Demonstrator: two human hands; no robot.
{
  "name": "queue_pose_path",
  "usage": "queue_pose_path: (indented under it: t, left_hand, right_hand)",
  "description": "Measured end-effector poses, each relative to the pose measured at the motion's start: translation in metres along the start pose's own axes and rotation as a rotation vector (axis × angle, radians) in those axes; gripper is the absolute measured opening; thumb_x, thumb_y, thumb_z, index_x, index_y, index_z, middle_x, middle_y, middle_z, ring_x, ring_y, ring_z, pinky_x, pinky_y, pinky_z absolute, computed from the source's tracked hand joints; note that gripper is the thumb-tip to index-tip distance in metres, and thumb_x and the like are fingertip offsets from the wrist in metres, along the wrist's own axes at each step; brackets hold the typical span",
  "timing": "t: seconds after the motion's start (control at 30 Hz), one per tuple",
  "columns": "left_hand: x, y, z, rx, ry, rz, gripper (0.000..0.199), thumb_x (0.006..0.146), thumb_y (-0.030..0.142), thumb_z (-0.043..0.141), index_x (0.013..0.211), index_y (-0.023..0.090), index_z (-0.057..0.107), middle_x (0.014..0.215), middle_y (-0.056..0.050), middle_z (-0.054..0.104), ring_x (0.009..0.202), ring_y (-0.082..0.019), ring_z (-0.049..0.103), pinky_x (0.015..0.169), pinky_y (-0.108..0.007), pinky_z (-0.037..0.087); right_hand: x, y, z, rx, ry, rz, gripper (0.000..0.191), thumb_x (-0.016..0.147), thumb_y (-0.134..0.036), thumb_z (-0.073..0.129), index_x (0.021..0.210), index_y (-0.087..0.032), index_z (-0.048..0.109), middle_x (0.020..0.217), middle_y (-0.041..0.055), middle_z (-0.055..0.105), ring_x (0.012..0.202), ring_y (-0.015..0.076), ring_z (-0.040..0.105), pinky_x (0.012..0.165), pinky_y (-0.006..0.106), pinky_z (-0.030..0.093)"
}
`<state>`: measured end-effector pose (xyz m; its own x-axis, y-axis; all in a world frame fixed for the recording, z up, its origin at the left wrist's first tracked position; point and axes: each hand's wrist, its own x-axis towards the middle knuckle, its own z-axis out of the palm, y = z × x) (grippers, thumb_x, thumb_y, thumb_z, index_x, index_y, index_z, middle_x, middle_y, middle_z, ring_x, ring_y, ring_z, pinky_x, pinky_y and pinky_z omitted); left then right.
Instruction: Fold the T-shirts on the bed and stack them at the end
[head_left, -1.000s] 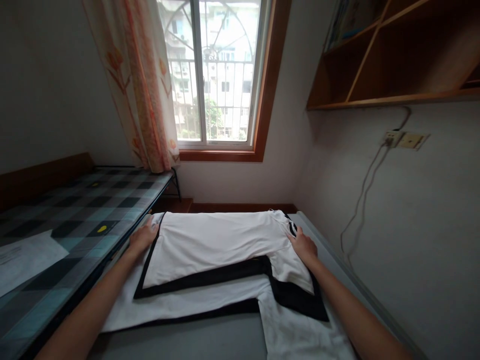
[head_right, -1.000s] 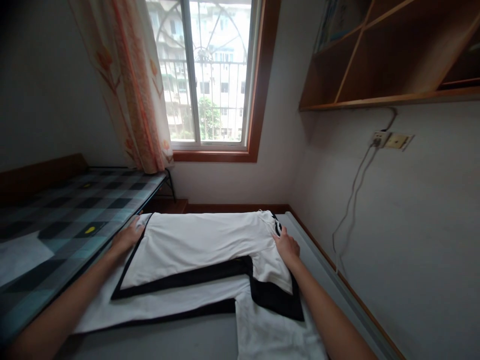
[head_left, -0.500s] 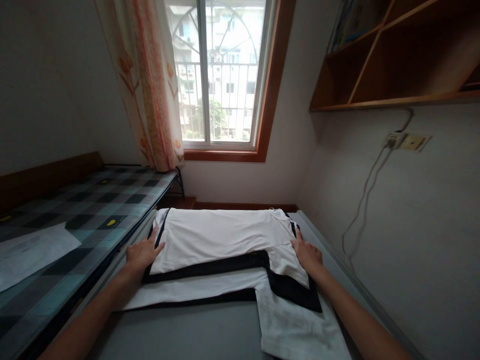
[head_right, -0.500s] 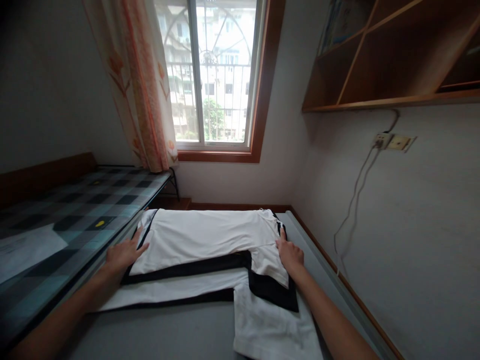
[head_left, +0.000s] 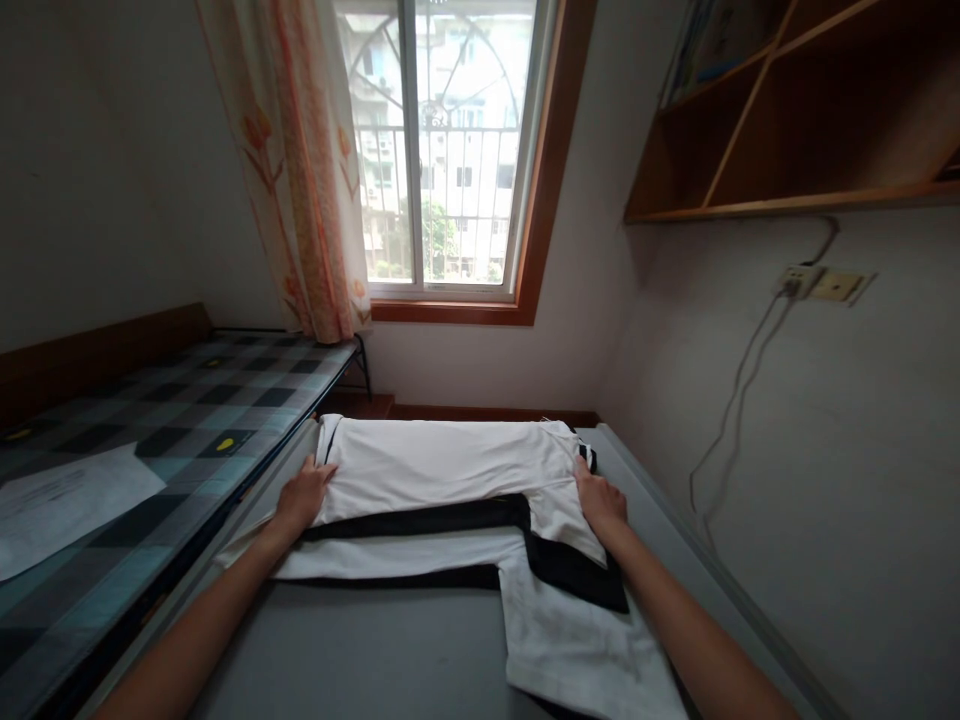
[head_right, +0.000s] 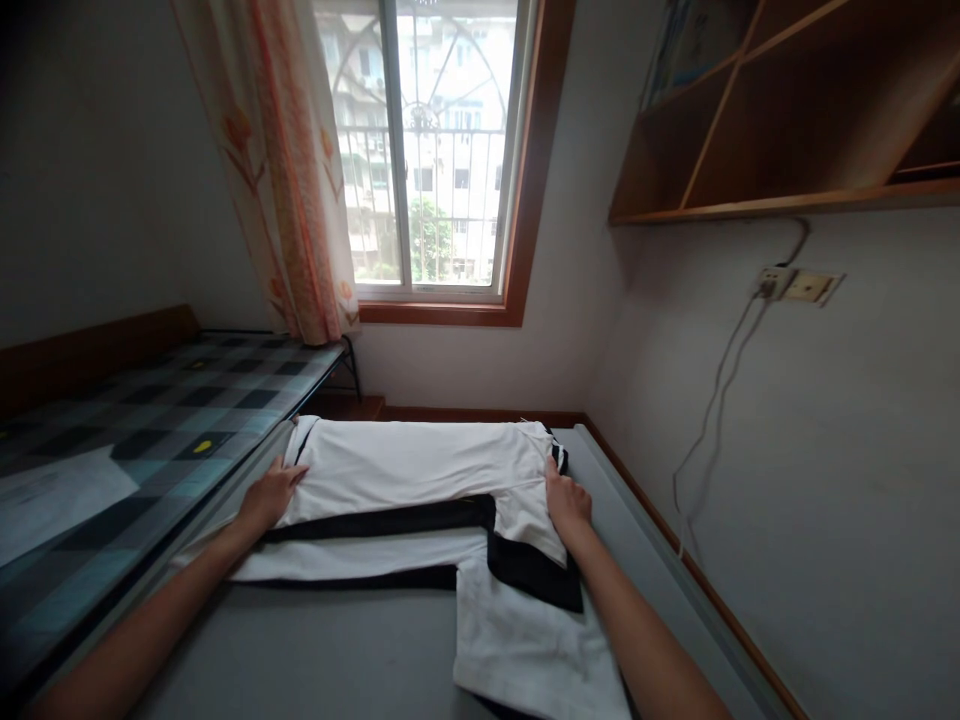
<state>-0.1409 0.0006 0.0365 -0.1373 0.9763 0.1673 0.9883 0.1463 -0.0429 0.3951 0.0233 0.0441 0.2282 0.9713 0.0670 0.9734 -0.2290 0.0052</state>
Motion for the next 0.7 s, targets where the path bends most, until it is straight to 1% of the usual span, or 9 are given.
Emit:
queue_pose_path:
  t: [0.1,0.2,0.27,0.33,0.4,0.47,0.6,0.7]
  left_hand:
    - [0.021,-0.004,-0.001,-0.032,0.002,-0.038,0.047,0.1,0.034,0.025,0.127,0.027,0.063,0.117,-0.014,0.056,0.09,-0.023,0.066,0.078,-0.033,0.049]
    - [0.033,-0.006,-0.008,-0.061,-0.024,-0.083,0.046,0.098,0.037,0.029,0.128,0.025,0.061,0.121,-0.015,0.058,0.095,-0.027,0.066,0.082,-0.036,0.049]
    - [0.034,-0.008,-0.013,-0.061,-0.06,-0.129,0.049,0.095,0.042,0.034,0.136,0.024,0.054,0.122,-0.017,0.06,0.1,-0.031,0.065,0.082,-0.039,0.049]
    - [0.031,-0.011,-0.017,-0.06,-0.105,-0.189,0.06,0.092,0.05,0.037,0.145,0.021,0.042,0.118,-0.019,0.064,0.103,-0.035,0.065,0.082,-0.043,0.049]
    - [0.027,-0.015,-0.019,-0.061,-0.135,-0.235,0.072,0.089,0.058,0.039,0.149,0.019,0.032,0.113,-0.02,0.067,0.104,-0.038,0.064,0.082,-0.045,0.048]
    - [0.024,-0.018,-0.019,-0.06,-0.132,-0.231,0.077,0.088,0.06,0.042,0.15,0.017,0.029,0.114,-0.02,0.067,0.106,-0.037,0.064,0.083,-0.044,0.048]
    - [0.025,-0.025,-0.023,-0.061,-0.106,-0.126,0.074,0.087,0.052,0.049,0.15,0.017,0.029,0.118,-0.017,0.067,0.11,-0.033,0.063,0.088,-0.038,0.047]
    - [0.027,-0.034,-0.031,-0.075,-0.12,-0.109,0.074,0.087,0.053,0.05,0.149,0.019,0.029,0.117,-0.015,0.068,0.108,-0.033,0.063,0.087,-0.038,0.047]
  right_hand:
    - [0.009,-0.018,-0.003,0.008,-0.007,0.007,0.05,0.099,-0.023,0.023,0.146,-0.022,0.038,0.101,0.0189,0.071,0.093,0.0286,0.07,0.077,0.04,0.05]
    - [0.015,-0.029,-0.004,0.019,-0.007,0.015,0.052,0.096,-0.016,0.024,0.146,-0.021,0.038,0.103,0.0198,0.07,0.095,0.0274,0.069,0.079,0.04,0.05]
    - [0.016,-0.029,-0.003,0.027,0.0,0.018,0.054,0.095,-0.015,0.024,0.147,-0.021,0.036,0.102,0.0197,0.07,0.095,0.0276,0.069,0.08,0.04,0.05]
    - [0.015,-0.027,-0.003,0.036,0.009,0.02,0.053,0.095,-0.016,0.024,0.147,-0.02,0.035,0.101,0.0196,0.071,0.095,0.0281,0.069,0.08,0.041,0.05]
    - [0.011,-0.025,-0.004,0.042,0.01,0.022,0.052,0.096,-0.017,0.024,0.147,-0.018,0.035,0.099,0.0194,0.071,0.094,0.0283,0.069,0.079,0.04,0.05]
    - [0.007,-0.024,-0.006,0.037,0.009,0.023,0.052,0.096,-0.016,0.024,0.146,-0.016,0.036,0.098,0.0196,0.071,0.094,0.0281,0.07,0.08,0.04,0.05]
    - [-0.002,-0.024,-0.01,0.009,-0.005,0.017,0.054,0.094,-0.012,0.023,0.148,-0.015,0.034,0.099,0.0201,0.071,0.093,0.0292,0.07,0.079,0.041,0.051]
    - [-0.012,-0.022,-0.012,-0.002,-0.018,-0.003,0.053,0.097,-0.017,0.024,0.148,-0.015,0.033,0.099,0.0198,0.071,0.093,0.0299,0.07,0.078,0.041,0.051]
